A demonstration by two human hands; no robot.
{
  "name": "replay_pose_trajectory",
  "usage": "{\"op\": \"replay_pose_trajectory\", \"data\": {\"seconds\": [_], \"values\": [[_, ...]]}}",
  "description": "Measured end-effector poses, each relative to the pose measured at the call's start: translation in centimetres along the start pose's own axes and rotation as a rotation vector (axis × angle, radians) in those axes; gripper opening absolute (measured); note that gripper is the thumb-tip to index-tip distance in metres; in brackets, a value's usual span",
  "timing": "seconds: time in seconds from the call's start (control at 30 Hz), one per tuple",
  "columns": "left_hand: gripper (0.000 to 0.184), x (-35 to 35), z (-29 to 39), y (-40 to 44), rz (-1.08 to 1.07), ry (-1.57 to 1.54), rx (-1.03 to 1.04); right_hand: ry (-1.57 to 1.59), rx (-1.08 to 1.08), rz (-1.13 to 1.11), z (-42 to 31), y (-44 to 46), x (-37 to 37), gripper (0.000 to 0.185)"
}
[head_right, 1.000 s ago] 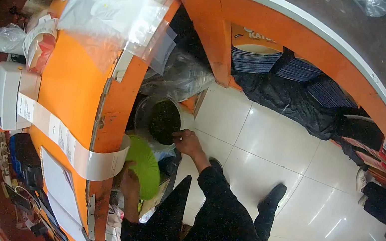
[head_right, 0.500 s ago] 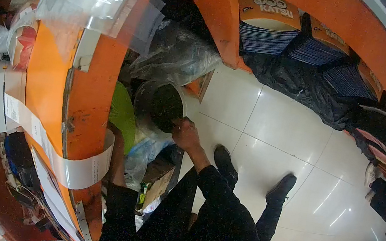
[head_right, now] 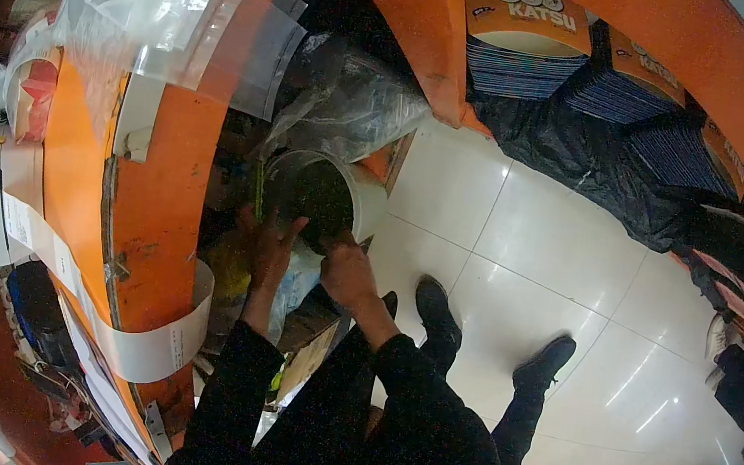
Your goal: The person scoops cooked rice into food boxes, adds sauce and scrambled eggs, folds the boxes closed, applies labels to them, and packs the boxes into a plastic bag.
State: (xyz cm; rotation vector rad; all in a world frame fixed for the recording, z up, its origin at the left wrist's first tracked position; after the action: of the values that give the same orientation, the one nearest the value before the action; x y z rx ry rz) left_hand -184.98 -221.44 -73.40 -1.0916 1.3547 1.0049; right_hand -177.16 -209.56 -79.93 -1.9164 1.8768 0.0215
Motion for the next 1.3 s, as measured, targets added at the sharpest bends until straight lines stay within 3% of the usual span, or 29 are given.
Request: {"op": "replay_pose_trajectory", "data": {"seconds": [0.03,0.13,0.2,0.27,0.33,0.4,0.47,0.5,0.6,0.7,0.77,0.83,0.93,1.03,1.07,1.13,1.17,1.2,1.23,1.3], "values": [[0.061,-0.5,0.5,0.0,0.082,-0.001,0.051,-0.004,0.025,-0.027,0.0,0.0,0.5,0.034],[0.055,4.2,-2.3,-0.8,-0.203,-0.367,-0.281,0.009,0.045,-0.017,-0.8,-0.3,0.3,0.036],[0.051,4.0,-2.4,-0.4,0.012,-0.592,-0.184,0.012,0.052,-0.006,-1.1,-0.5,0.2,0.038],[0.047,5.4,-3.6,-0.6,-0.004,-0.641,-0.233,0.001,0.068,-0.023,-0.6,-0.4,0.9,0.040],[0.042,4.7,-3.4,-0.3,-0.257,-0.512,-0.424,0.021,0.025,0.017,-0.1,-0.4,1.2,0.039],[0.039,4.9,-4.9,-0.3,0.009,-0.406,-0.271,0.048,0.006,0.056,0.7,-0.4,1.3,0.038],[0.036,3.6,-5.0,-0.3,0.077,-0.350,-0.243,0.082,0.006,0.095,1.6,-0.6,0.8,0.035],[0.034,1.6,-4.3,-0.1,0.013,-0.350,-0.293,0.089,0.010,0.104,2.6,-0.6,1.0,0.033],[0.030,-0.2,-3.0,0.1,0.044,-0.345,-0.163,0.121,0.037,0.104,4.9,-1.2,0.4,0.027],[0.035,4.4,-5.9,-0.5,0.019,-0.867,-0.216,0.192,0.105,0.062,4.8,-2.1,-2.1,0.024],[0.040,5.2,-5.9,-0.9,-0.047,-0.738,-0.241,0.253,0.158,0.047,4.2,-3.0,-4.4,0.023],[0.043,3.0,-4.3,-1.0,-0.077,0.041,-0.134,0.365,0.260,-0.030,3.3,-4.7,-7.0,0.026],[0.047,3.1,-3.7,-2.3,-0.194,0.242,-0.123,0.556,0.262,-0.040,1.8,-8.5,-12.3,0.031],[0.049,10.6,-9.4,-9.5,0.408,0.055,0.115,0.693,0.281,0.020,-1.2,-15.3,-21.7,0.034],[0.038,15.0,-14.9,-7.9,0.109,0.263,-0.182,0.749,0.265,0.048,-2.0,-17.8,-25.0,0.036],[0.049,3.2,-6.9,-9.7,0.223,-0.297,-0.105,0.735,0.298,0.161,-6.4,-23.5,-33.5,0.035],[0.045,2.3,-5.6,-9.9,0.084,0.080,-0.214,0.754,0.361,0.244,-7.8,-26.9,-37.5,0.034],[0.040,1.6,-6.1,-11.0,0.013,-0.088,-0.371,0.787,0.418,0.316,-8.6,-30.4,-41.1,0.033],[0.036,3.0,-4.4,-11.7,-0.090,0.349,-0.089,0.712,0.445,0.378,-8.6,-34.0,-45.1,0.033],[0.041,4.2,-2.1,-13.3,-0.139,0.766,0.202,0.642,0.408,0.584,-9.6,-40.5,-52.9,0.033]]}}
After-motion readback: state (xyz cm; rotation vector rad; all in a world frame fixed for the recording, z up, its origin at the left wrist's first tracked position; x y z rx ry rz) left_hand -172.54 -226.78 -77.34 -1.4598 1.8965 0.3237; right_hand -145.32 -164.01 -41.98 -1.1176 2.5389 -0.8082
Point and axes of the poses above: each hand's wrist, its own y-axis towards the middle knuckle, its own x-axis out of the palm, z = x × y, the point moved 10 cm from there along y, towards the middle knuckle, and after that the axes turned 1 degree about z, right-handed, at the moved point
